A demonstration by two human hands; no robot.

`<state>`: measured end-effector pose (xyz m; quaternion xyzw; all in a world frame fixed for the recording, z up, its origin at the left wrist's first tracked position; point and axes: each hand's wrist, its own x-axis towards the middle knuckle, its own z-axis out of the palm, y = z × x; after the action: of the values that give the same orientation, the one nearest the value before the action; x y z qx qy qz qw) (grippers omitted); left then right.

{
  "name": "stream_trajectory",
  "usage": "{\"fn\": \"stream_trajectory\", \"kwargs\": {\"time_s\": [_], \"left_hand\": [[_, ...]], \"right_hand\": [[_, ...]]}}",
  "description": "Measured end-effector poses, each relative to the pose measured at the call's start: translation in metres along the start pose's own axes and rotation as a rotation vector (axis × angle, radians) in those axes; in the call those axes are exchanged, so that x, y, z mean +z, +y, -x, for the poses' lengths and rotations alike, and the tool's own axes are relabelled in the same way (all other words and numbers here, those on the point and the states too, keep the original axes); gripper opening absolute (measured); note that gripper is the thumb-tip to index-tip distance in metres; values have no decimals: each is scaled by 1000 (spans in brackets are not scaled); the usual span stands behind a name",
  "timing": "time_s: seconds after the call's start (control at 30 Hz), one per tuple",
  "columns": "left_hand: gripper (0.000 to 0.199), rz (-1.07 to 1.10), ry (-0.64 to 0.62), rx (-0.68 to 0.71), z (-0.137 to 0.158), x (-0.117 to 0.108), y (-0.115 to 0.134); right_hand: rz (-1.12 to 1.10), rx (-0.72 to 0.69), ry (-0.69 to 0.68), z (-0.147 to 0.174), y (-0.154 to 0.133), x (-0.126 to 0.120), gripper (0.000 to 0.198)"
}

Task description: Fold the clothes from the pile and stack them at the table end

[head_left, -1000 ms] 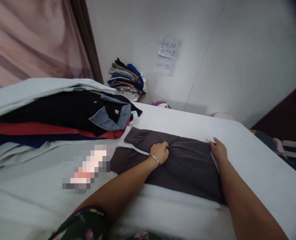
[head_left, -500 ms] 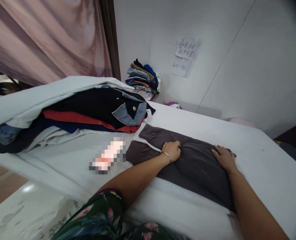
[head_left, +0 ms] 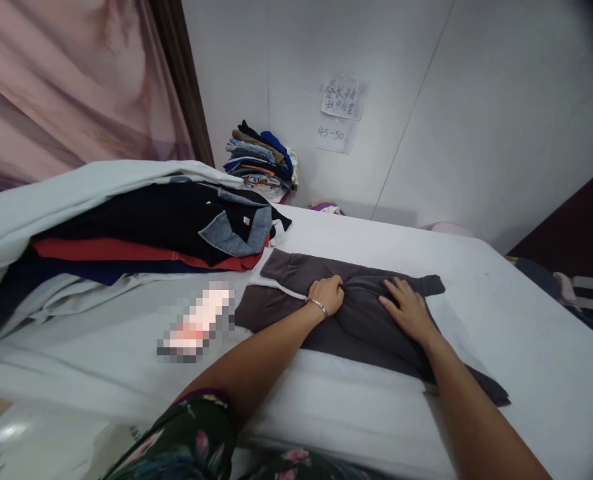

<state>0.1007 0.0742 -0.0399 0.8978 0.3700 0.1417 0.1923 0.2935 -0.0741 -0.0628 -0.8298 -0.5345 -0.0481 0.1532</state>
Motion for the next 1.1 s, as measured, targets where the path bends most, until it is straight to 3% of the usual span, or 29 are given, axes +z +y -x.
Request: {"fn": "stream_trajectory", "kwargs": {"time_s": [0.1,0.3,0.4,0.53,0.63,0.73,0.83,0.93,1.0,1.1], "left_hand": [[29,-15,-5,-9,1,-1,1],[29,-32,-31,-42,2,-6,1],[26,-47,-55,-70,-3,-20,-5],[32,-88,6,-179,-13,-59,-35],[36,-142,111,-327,-15,-92,-74],[42,-174,150,-494,-11,-111,-115],[49,-147,108,-598,-6,-114,-142],[65,-90,70,-642,-5,-108,-153],[75,-50,63,-659,-6,-105,-155],[80,25,64,-657,-9,-103,-155]], "right_hand": [[-7,-2,-146,1,-8,10,55],[1,3,-130,2,-8,11,55],[-14,6,-144,2,-9,9,55],[-27,4,-147,1,-10,9,56],[-40,7,-139,1,-10,12,57],[-66,6,-111,2,-10,11,57],[-128,-13,12,4,-14,1,57],[-194,-95,163,10,-26,-11,56],[-200,-192,123,14,-35,-13,57],[-167,-301,-70,18,-46,-6,59]]}}
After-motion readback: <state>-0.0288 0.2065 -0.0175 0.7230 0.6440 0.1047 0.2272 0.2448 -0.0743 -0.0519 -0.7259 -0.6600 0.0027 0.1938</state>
